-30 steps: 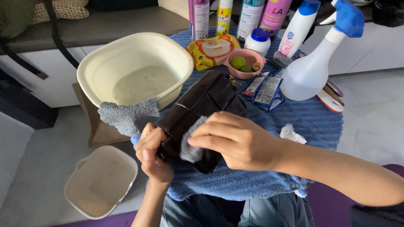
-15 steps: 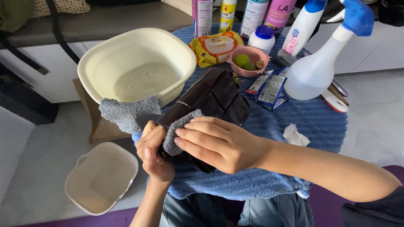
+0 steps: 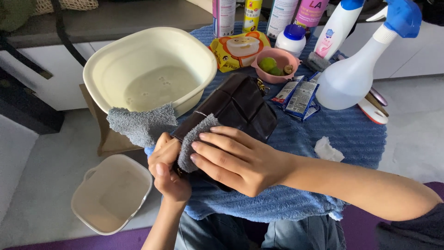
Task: Polishing and cleaning a leather bag using a cloth and a toothbrush with cleaning solution.
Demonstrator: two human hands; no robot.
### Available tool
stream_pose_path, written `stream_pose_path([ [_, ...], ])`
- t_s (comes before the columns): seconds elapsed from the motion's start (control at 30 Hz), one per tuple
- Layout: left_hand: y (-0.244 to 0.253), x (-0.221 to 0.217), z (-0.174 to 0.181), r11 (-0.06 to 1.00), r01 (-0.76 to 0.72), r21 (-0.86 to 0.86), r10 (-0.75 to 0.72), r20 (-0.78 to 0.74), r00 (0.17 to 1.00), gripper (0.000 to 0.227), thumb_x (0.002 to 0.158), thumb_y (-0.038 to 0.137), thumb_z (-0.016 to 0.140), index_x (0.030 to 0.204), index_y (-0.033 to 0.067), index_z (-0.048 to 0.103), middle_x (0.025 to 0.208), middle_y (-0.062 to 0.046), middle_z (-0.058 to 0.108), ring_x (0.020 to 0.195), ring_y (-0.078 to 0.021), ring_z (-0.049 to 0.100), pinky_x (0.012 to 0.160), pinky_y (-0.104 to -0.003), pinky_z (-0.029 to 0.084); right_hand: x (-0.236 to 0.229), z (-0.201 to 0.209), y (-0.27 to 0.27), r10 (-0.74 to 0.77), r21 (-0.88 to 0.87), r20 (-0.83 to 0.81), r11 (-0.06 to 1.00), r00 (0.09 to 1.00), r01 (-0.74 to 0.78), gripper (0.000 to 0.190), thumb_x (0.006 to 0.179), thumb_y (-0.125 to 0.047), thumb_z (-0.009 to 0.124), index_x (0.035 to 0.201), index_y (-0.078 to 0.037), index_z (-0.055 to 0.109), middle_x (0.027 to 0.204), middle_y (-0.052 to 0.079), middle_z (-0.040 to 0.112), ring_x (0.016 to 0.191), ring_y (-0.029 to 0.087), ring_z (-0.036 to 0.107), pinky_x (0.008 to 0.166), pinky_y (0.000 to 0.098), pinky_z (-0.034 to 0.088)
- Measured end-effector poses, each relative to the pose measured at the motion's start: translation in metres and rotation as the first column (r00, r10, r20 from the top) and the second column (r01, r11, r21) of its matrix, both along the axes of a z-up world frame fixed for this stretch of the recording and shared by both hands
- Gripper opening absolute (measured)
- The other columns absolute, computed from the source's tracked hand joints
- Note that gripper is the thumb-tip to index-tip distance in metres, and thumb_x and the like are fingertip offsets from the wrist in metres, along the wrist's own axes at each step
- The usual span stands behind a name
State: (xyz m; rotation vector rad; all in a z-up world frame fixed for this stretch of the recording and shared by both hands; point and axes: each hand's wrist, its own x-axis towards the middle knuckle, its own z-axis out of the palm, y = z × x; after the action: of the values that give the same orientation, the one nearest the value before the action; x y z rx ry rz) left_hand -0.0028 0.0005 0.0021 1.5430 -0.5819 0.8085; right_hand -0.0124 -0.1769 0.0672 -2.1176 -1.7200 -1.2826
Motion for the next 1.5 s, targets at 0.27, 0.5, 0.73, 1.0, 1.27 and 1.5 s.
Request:
stream_pose_path([
  [0.27, 0.000, 0.000, 0.000, 1.000, -0.022, -0.006, 0.022, -0.030, 0.999, 0.063, 0.105, 0.061, 0.014, 0.063, 0.0131, 0.018, 0.060, 0.001, 0.017, 0.064, -0.0137, 0.016, 0.061, -0.033, 0.017, -0.002, -0.007, 0.000, 0.008, 0.020, -0.046, 1.000, 0.999, -0.007, 0.031, 0.109, -0.008, 0.044, 0.115, 0.007, 0.070, 0.123, 0.020, 0.064, 0.114, 0.036, 0.067, 0.099, 0.0497, 0.062],
  [0.5, -0.001, 0.000, 0.002, 1.000, -0.017, -0.004, 0.017, -0.047, 0.999, 0.064, 0.104, 0.063, 0.013, 0.064, 0.0136, 0.020, 0.059, 0.002, 0.021, 0.063, -0.0134, 0.015, 0.064, -0.033, 0.019, -0.010, -0.021, -0.006, 0.049, 0.038, -0.168, 0.998, 0.985, -0.044, 0.029, 0.108, -0.007, 0.046, 0.112, 0.009, 0.070, 0.119, 0.021, 0.064, 0.108, 0.037, 0.067, 0.097, 0.0512, 0.060],
  [0.73, -0.003, -0.002, 0.003, 1.000, -0.029, -0.001, 0.029, -0.005, 1.000, 0.067, 0.105, 0.060, 0.014, 0.060, 0.0115, 0.023, 0.056, 0.001, 0.023, 0.062, -0.0134, 0.018, 0.062, -0.033, 0.019, -0.021, -0.022, -0.011, 0.062, 0.121, -0.345, 0.992, 0.936, -0.021, 0.016, 0.103, 0.002, 0.055, 0.108, 0.006, 0.069, 0.109, 0.019, 0.067, 0.091, 0.033, 0.065, 0.086, 0.0447, 0.058],
  [1.0, -0.003, -0.001, -0.001, 1.000, -0.018, -0.014, 0.018, 0.004, 1.000, 0.067, 0.106, 0.058, 0.014, 0.062, 0.0094, 0.029, 0.060, 0.000, 0.022, 0.064, -0.0149, 0.019, 0.063, -0.034, 0.019, -0.017, 0.024, 0.001, 0.044, 0.096, -0.345, 0.995, 0.937, -0.011, 0.020, 0.102, 0.008, 0.047, 0.110, 0.007, 0.066, 0.109, 0.020, 0.062, 0.092, 0.035, 0.060, 0.087, 0.0448, 0.055],
  [1.27, 0.003, 0.015, -0.016, 0.999, -0.046, -0.024, 0.047, 0.035, 0.998, 0.062, 0.106, 0.057, 0.015, 0.064, 0.0113, 0.019, 0.061, -0.001, 0.017, 0.063, -0.0156, 0.017, 0.061, -0.036, 0.016, -0.002, -0.008, 0.008, 0.006, 0.068, -0.177, 0.998, 0.984, 0.006, 0.023, 0.108, -0.004, 0.049, 0.113, 0.008, 0.067, 0.111, 0.020, 0.065, 0.085, 0.033, 0.060, 0.083, 0.0440, 0.056],
  [1.5, 0.009, 0.028, -0.043, 0.999, -0.020, -0.034, 0.025, 0.152, 0.988, 0.068, 0.103, 0.054, 0.019, 0.053, 0.0166, 0.046, 0.051, -0.001, 0.034, 0.052, -0.0207, 0.034, 0.051, -0.030, 0.034, -0.010, 0.006, -0.006, 0.200, 0.242, -0.433, 0.965, 0.879, -0.100, 0.034, 0.100, 0.007, 0.041, 0.096, -0.003, 0.074, 0.091, 0.011, 0.067, 0.073, 0.030, 0.064, 0.066, 0.0393, 0.057],
])
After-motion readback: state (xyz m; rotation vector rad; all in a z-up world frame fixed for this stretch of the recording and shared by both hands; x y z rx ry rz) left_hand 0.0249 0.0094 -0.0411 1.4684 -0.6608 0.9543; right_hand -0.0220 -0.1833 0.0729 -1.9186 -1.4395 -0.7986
